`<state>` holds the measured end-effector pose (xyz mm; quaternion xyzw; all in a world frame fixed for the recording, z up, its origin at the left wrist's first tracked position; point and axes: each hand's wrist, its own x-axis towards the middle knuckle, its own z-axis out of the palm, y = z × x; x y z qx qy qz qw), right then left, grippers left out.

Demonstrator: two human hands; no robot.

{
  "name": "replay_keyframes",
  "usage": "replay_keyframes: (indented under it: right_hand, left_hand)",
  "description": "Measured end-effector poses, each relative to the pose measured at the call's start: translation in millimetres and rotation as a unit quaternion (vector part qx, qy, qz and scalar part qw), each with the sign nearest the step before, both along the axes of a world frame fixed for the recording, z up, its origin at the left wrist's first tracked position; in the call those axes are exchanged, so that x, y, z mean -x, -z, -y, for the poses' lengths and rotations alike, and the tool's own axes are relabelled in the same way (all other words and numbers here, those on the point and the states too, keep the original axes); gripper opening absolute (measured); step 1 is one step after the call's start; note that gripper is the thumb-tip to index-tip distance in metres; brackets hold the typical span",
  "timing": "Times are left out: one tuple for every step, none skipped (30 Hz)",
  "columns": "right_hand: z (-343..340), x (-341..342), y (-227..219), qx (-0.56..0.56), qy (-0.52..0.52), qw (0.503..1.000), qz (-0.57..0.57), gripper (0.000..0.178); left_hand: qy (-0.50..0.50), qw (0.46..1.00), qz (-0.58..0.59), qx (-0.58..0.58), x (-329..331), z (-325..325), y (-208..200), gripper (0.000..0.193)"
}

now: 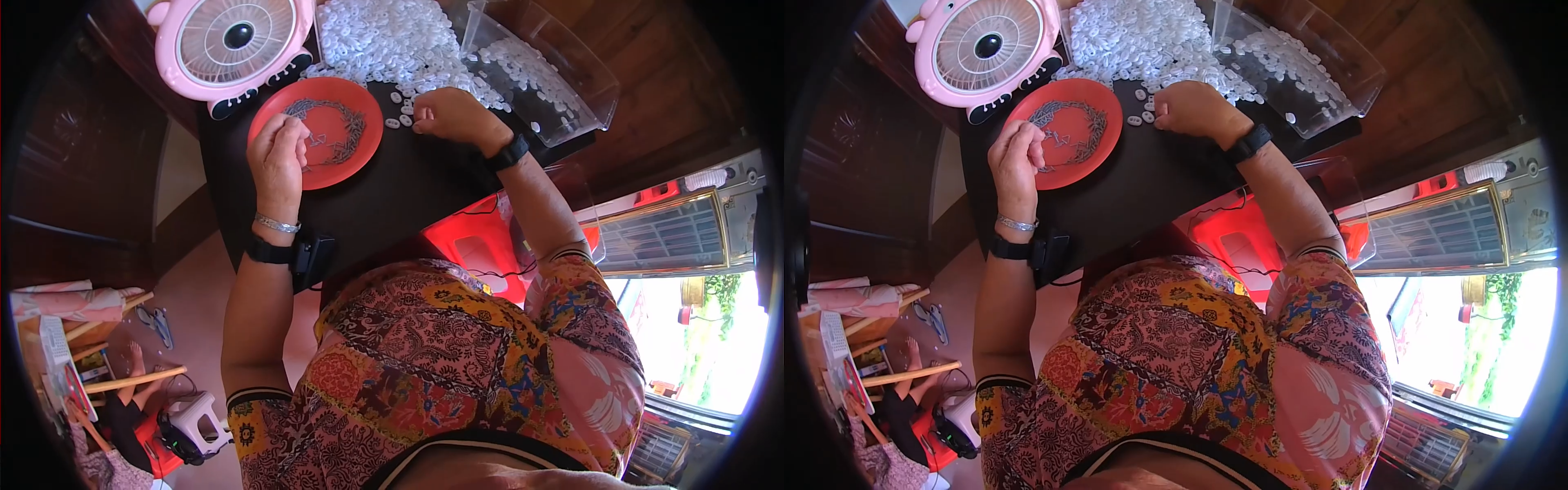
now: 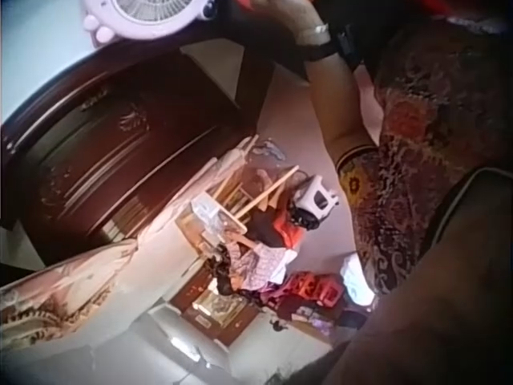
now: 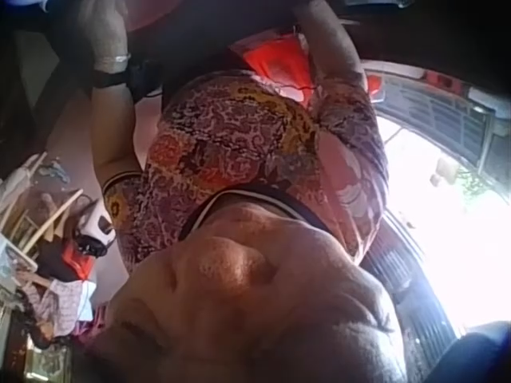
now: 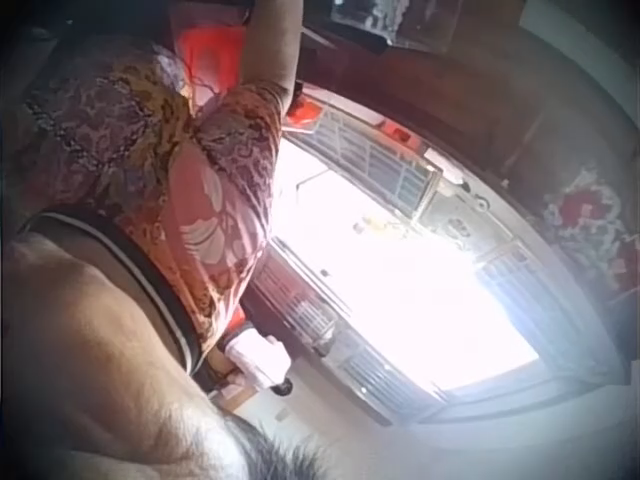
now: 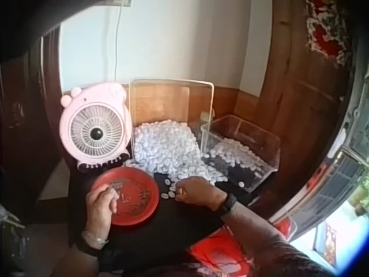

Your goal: Assembling small metal pins or springs into white plastic circular components.

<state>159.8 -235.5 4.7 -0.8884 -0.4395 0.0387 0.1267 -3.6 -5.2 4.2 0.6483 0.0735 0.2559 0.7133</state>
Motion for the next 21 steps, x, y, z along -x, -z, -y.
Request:
replay_keyframes:
  right_hand:
    - [-1.0, -0.7, -0.1, 0.010, -0.003, 1.000, 0.006, 0.022]
    - [-1.6, -2.1, 0.2, 0.010, -0.005, 1.000, 0.007, 0.022]
    - [-2.0, -3.6, 1.3, -0.004, -0.008, 1.000, -0.011, 0.021]
    - [-2.0, -4.6, 2.2, -0.018, -0.010, 0.999, -0.029, 0.020]
    - [-1.3, -4.7, 3.1, -0.017, -0.013, 0.999, -0.029, 0.020]
    - [-0.3, -4.8, 3.9, -0.033, -0.020, 0.999, -0.024, 0.019]
    - [-0.2, -4.7, 3.9, -0.048, -0.027, 0.998, -0.018, 0.018]
    - [-0.8, -4.1, 3.4, -0.049, -0.028, 0.998, -0.018, 0.018]
    - [-1.5, -3.4, 2.2, -0.046, -0.028, 0.998, -0.023, 0.017]
    - [-1.9, -2.9, 1.5, -0.044, -0.028, 0.998, -0.027, 0.017]
    - [-2.2, -3.5, 1.5, -0.045, -0.029, 0.998, -0.027, 0.017]
    - [-1.9, -4.4, 1.9, -0.048, -0.034, 0.998, -0.035, 0.016]
    - [-2.2, -5.0, 2.2, -0.051, -0.040, 0.997, -0.043, 0.016]
    - [-2.2, -3.5, 2.7, -0.052, -0.041, 0.997, -0.042, 0.016]
    - [-1.9, -0.5, 3.3, -0.057, -0.031, 0.998, -0.019, 0.015]
    - [-2.0, 0.9, 3.9, -0.062, -0.021, 0.998, 0.004, 0.015]
    - [-1.3, 1.2, 4.9, -0.062, -0.020, 0.998, 0.004, 0.015]
    - [-0.9, 1.5, 6.1, -0.065, -0.023, 0.997, 0.033, 0.014]
    - [-0.6, 1.8, 6.8, -0.068, -0.025, 0.996, 0.062, 0.013]
    - [-0.8, 1.5, 6.1, -0.068, -0.024, 0.996, 0.061, 0.013]
    - [-1.4, 0.9, 4.6, -0.070, -0.036, 0.996, 0.039, 0.013]
  left_hand:
    - [-0.002, 1.000, -0.001, 0.000, 0.5, 0.5, 0.5, 0.021]
    - [-0.003, 1.000, 0.003, 0.005, 0.2, 1.4, 0.8, 0.021]
    - [-0.004, 1.000, 0.006, 0.010, -0.1, 1.4, 1.2, 0.021]
    - [-0.006, 1.000, 0.007, 0.010, -0.3, 0.5, 1.7, 0.021]
    - [-0.006, 1.000, 0.009, 0.007, 0.0, 0.0, 2.6, 0.021]
    - [-0.006, 1.000, 0.010, 0.003, 0.3, -0.5, 2.8, 0.021]
    - [-0.008, 1.000, 0.011, 0.004, 0.5, -0.5, 2.3, 0.021]
    - [-0.010, 1.000, 0.008, 0.004, 0.7, -0.3, 1.7, 0.021]
    - [-0.011, 1.000, 0.006, 0.004, 0.9, -0.2, 1.3, 0.021]
    - [-0.012, 1.000, 0.006, 0.003, 0.9, -0.4, 2.0, 0.021]
    - [-0.015, 1.000, -0.001, 0.003, 0.1, -1.3, 3.2, 0.021]
    - [-0.018, 1.000, -0.008, 0.002, -0.2, -2.0, 4.0, 0.021]
    - [-0.018, 1.000, -0.007, 0.001, 0.1, -2.0, 4.0, 0.021]
    - [-0.019, 1.000, -0.004, 0.005, 0.1, -0.8, 4.2, 0.021]
    - [-0.020, 1.000, -0.001, 0.010, 0.0, -0.3, 4.2, 0.021]
    - [-0.021, 1.000, -0.001, 0.010, 0.0, -0.6, 3.8, 0.021]
    - [-0.018, 1.000, 0.000, 0.006, 0.3, -0.1, 3.3, 0.021]
    - [-0.016, 1.000, 0.000, 0.003, 0.6, 0.2, 3.0, 0.021]
    - [-0.015, 1.000, 0.000, 0.003, 0.4, -0.1, 3.2, 0.021]
    - [-0.015, 1.000, -0.002, -0.002, -0.4, -1.0, 3.5, 0.021]
    - [-0.015, 1.000, -0.004, -0.007, -0.8, -1.2, 3.8, 0.020]
